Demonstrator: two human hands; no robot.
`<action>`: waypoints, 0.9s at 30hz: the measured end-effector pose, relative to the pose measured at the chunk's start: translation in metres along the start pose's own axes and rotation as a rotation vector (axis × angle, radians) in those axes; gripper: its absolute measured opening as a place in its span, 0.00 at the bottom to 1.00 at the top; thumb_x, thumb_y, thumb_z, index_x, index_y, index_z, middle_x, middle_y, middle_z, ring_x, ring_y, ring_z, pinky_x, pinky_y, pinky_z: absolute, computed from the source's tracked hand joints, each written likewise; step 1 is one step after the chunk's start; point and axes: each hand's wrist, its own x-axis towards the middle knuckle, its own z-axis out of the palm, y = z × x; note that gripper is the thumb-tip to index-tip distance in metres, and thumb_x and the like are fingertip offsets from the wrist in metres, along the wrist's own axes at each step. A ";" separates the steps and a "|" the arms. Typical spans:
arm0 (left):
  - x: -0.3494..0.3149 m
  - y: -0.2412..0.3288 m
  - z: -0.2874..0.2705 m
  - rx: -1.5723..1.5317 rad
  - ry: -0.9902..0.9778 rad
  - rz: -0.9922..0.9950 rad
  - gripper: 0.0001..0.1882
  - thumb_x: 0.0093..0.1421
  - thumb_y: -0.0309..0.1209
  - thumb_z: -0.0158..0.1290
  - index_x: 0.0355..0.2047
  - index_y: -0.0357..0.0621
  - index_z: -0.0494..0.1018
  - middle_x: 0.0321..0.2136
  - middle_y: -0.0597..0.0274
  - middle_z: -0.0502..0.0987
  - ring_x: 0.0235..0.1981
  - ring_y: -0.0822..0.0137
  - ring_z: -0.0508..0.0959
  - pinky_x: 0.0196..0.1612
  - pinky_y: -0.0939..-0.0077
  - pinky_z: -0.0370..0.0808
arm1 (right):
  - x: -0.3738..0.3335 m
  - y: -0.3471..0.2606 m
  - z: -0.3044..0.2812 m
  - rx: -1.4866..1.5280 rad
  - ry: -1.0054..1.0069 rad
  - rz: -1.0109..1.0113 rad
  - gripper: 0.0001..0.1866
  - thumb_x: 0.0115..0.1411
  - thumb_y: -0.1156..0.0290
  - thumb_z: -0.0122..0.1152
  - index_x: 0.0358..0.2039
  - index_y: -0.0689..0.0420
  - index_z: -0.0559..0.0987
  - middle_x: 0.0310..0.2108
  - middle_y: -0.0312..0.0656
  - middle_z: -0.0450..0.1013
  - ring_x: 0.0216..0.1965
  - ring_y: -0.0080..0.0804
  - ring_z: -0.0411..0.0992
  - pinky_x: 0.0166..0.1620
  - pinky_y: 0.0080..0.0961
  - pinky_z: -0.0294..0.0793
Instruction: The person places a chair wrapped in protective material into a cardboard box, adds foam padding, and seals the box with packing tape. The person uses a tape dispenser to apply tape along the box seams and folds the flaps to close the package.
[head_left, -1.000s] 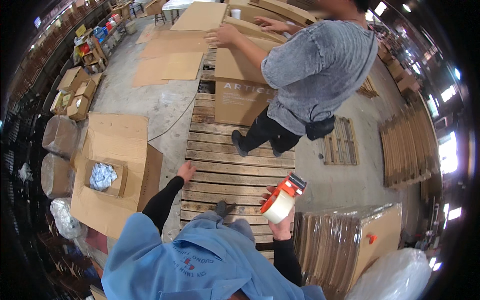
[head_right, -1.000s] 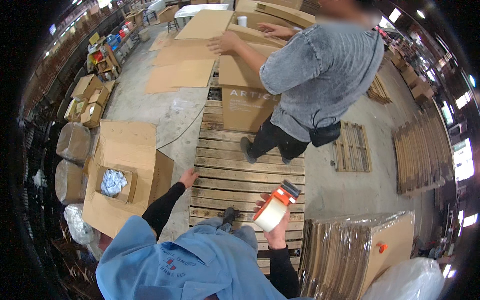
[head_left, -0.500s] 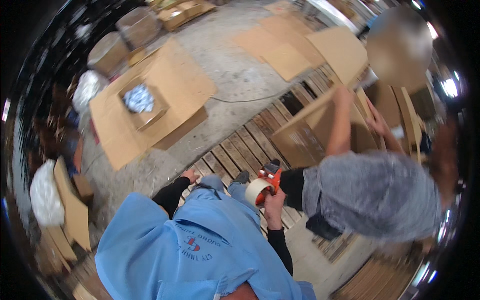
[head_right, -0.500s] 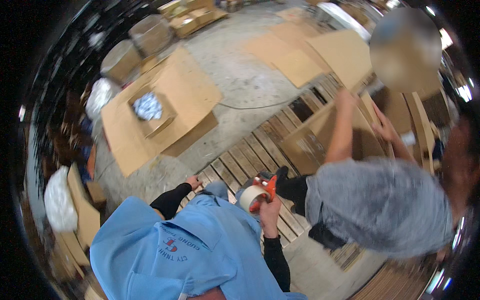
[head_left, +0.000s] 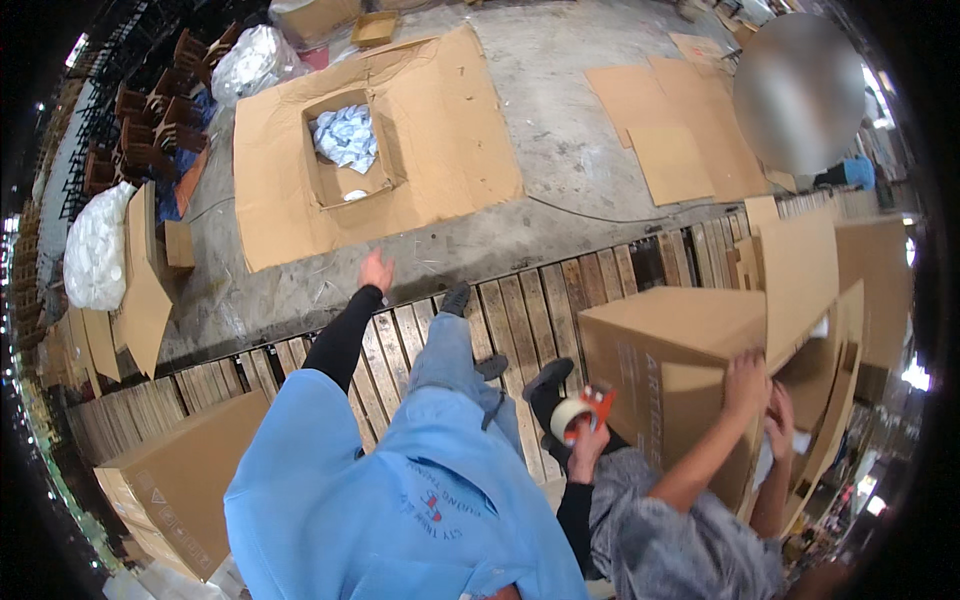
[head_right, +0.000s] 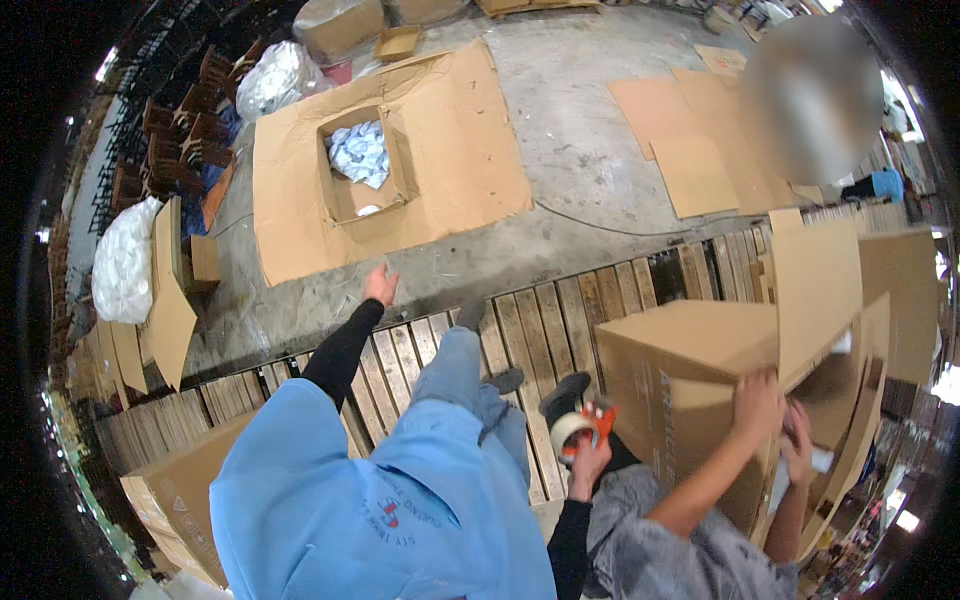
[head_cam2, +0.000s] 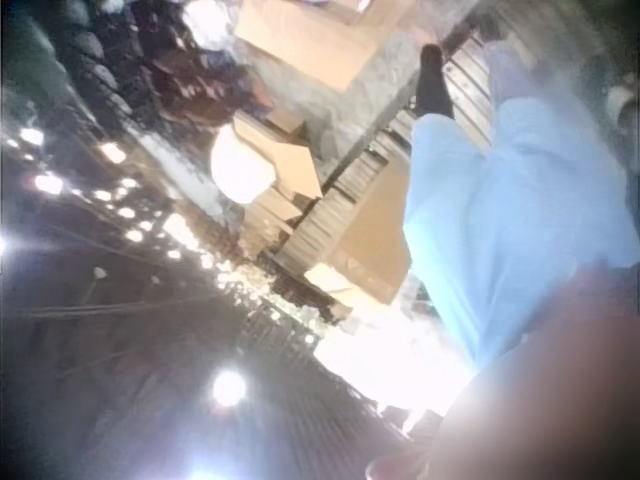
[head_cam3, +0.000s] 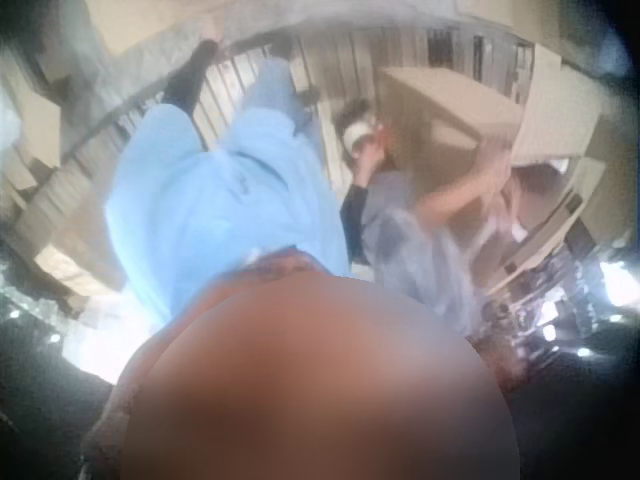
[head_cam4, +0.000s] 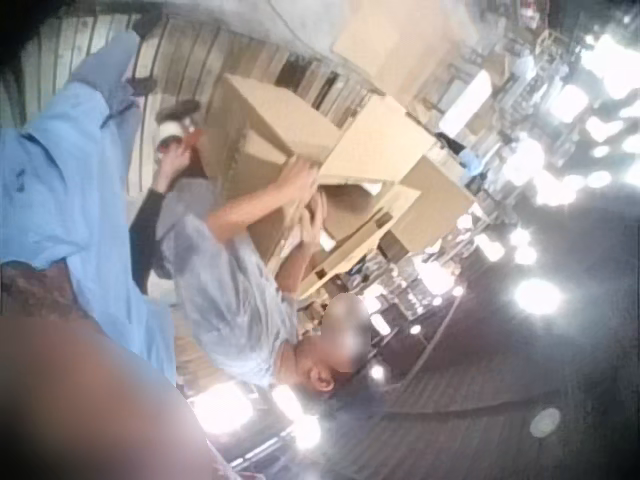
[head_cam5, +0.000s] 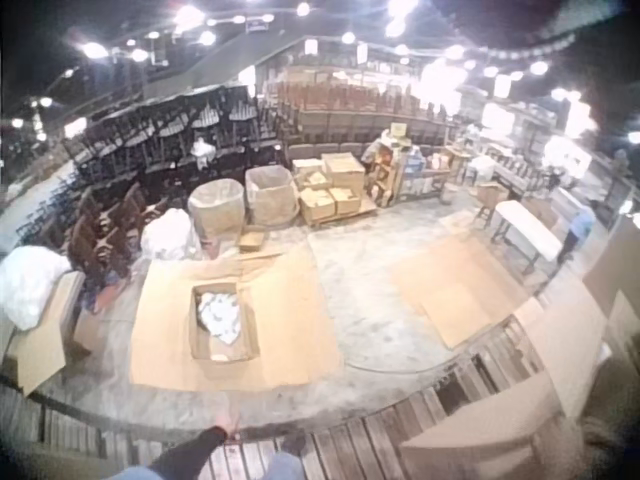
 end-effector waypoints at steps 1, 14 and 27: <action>0.034 0.001 0.000 -0.019 0.107 -0.002 0.24 0.59 0.42 0.57 0.51 0.39 0.74 0.45 0.38 0.79 0.48 0.38 0.77 0.52 0.46 0.73 | -0.009 0.008 0.000 -0.068 0.015 0.059 0.18 0.61 0.78 0.59 0.53 0.60 0.79 0.42 0.36 0.79 0.37 0.23 0.75 0.43 0.26 0.76; 0.332 -0.083 0.053 0.385 -0.214 -0.228 0.23 0.58 0.38 0.56 0.55 0.52 0.74 0.56 0.45 0.69 0.56 0.42 0.73 0.56 0.50 0.74 | -0.025 0.038 0.030 -0.509 0.018 0.597 0.18 0.60 0.82 0.58 0.51 0.57 0.78 0.32 0.35 0.77 0.23 0.24 0.75 0.23 0.23 0.76; 0.408 -0.072 0.101 0.204 0.269 -0.128 0.29 0.49 0.45 0.67 0.50 0.49 0.74 0.50 0.42 0.69 0.48 0.41 0.75 0.51 0.49 0.75 | 0.038 0.009 0.102 -0.529 -0.079 0.558 0.18 0.55 0.80 0.59 0.48 0.61 0.80 0.33 0.36 0.79 0.30 0.23 0.78 0.30 0.23 0.79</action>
